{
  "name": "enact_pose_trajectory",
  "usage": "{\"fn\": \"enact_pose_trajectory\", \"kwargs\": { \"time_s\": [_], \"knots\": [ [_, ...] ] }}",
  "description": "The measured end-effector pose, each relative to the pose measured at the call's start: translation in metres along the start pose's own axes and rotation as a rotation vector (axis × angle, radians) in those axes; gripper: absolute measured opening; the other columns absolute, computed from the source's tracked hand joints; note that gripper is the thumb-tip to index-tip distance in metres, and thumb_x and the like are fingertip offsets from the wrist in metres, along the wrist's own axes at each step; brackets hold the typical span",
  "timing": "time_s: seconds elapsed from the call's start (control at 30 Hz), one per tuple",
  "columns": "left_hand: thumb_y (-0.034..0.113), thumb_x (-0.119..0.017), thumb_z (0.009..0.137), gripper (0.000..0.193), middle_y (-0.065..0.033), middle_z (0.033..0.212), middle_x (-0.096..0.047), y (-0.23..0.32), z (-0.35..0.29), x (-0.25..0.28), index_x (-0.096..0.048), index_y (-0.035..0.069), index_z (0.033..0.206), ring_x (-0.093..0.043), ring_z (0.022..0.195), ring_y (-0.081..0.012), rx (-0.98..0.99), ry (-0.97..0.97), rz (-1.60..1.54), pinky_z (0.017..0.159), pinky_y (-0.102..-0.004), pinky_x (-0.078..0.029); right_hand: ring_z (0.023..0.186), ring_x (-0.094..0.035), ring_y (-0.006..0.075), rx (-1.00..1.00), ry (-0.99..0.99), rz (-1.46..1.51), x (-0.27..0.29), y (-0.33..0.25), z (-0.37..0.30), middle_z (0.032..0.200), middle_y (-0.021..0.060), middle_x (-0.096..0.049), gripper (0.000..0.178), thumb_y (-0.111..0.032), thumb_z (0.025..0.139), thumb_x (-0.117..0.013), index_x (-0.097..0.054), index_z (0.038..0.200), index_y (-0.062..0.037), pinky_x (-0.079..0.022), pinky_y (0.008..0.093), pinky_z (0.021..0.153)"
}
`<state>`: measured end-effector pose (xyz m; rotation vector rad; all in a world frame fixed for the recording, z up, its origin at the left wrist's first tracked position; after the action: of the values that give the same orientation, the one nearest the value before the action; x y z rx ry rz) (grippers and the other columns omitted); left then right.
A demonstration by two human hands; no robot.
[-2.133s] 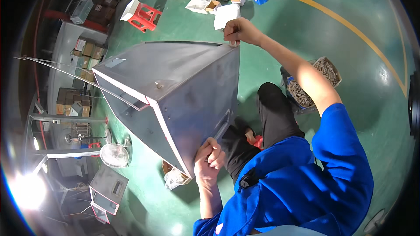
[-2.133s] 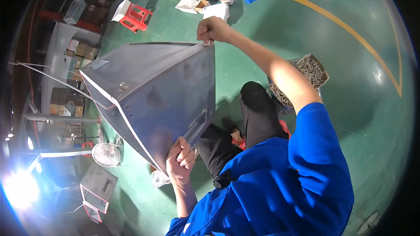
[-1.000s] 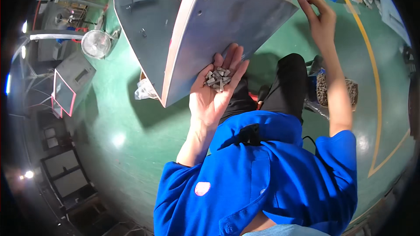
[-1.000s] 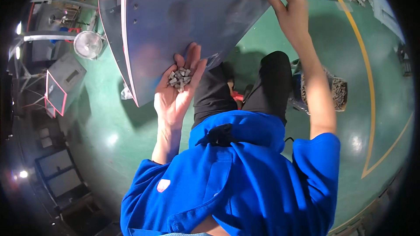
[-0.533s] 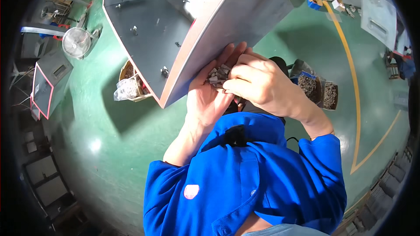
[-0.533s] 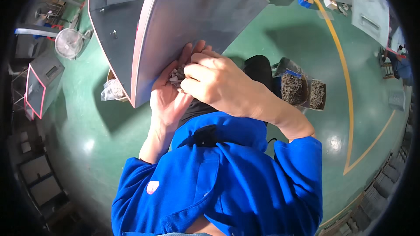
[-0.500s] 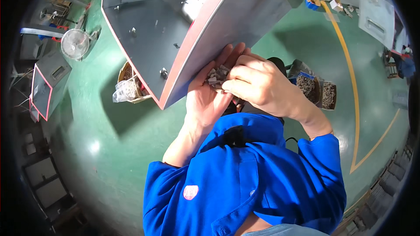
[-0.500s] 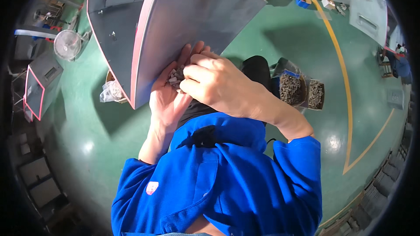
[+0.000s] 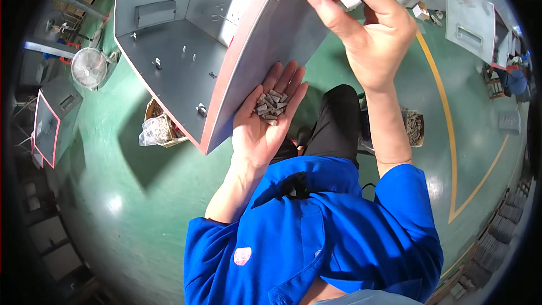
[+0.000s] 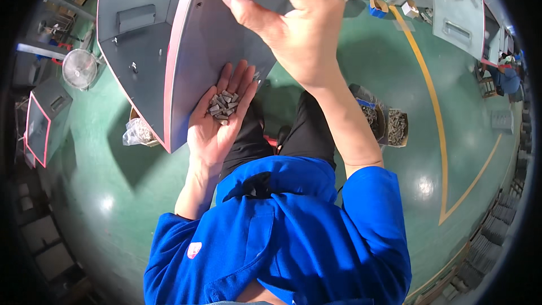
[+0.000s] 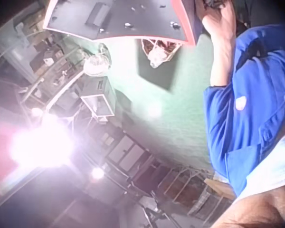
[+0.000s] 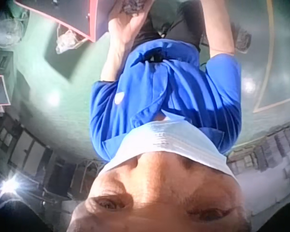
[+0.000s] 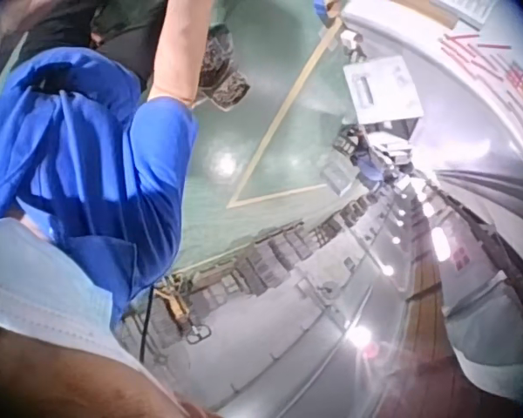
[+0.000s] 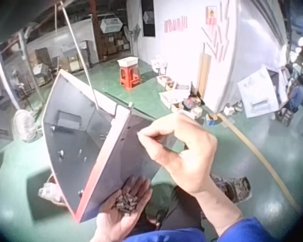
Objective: The person is assembling small plastic and metal parts into large metal enclosures on a factory floor.
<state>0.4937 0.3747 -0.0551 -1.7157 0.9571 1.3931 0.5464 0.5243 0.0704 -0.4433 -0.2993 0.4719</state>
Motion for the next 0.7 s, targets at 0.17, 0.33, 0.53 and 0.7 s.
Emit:
{"fn": "enact_pose_trajectory", "kwargs": {
  "time_s": [0.17,0.33,0.53,0.7],
  "knots": [
    [0.012,-0.033,0.094,0.046,-0.0216,0.146,-0.025,0.01,0.008,-0.002,-0.03,-0.005,0.137,-0.017,0.138,-0.036,-0.022,-0.041,-0.017,0.115,-0.0495,-0.015,0.064,-0.058,0.014,0.159,0.03,-0.152,-0.017,0.006,0.011,0.073,0.0062,-0.062,0.008,0.003,0.071,-0.069,-0.064,0.077,0.0004,-0.046,0.0252,0.059],
    [0.018,-0.032,0.095,0.049,-0.0212,0.148,-0.022,0.012,0.012,-0.002,-0.03,-0.004,0.138,-0.015,0.139,-0.0373,-0.048,-0.136,0.044,0.115,-0.0501,-0.013,0.068,-0.058,0.021,0.551,0.117,-0.249,-0.034,0.014,0.011,0.075,0.0079,-0.061,0.015,0.005,0.066,-0.068,-0.063,0.078,-0.0015,-0.046,0.0292,0.061],
    [0.02,-0.033,0.095,0.051,-0.0211,0.149,-0.019,0.019,0.01,-0.006,-0.028,-0.003,0.14,-0.012,0.139,-0.0369,-0.087,-0.172,0.023,0.115,-0.0497,-0.012,0.069,-0.058,0.0203,0.372,-0.006,-0.193,-0.052,0.017,0.02,0.077,0.0089,-0.06,0.011,0.004,0.07,-0.067,-0.063,0.079,-0.0002,-0.046,0.0283,0.062],
    [0.021,-0.033,0.095,0.052,-0.0212,0.149,-0.018,0.012,0.011,-0.005,-0.027,-0.002,0.141,-0.011,0.14,-0.0367,-0.125,-0.221,-0.005,0.116,-0.0493,-0.01,0.068,-0.058,0.0166,0.108,-0.034,0.003,-0.047,0.038,0.014,0.076,0.0081,-0.061,0.009,-0.002,0.075,-0.067,-0.061,0.081,0.0011,-0.046,0.0257,0.063]
  ]
}}
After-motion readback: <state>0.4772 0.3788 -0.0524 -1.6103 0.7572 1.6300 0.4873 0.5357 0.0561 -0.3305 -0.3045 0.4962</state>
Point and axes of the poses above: each hand's wrist, its own z-axis towards the middle knuckle, its own x-axis out of the back of the hand, y = z × x, the point moved 3 cm from there along z, towards the middle knuckle
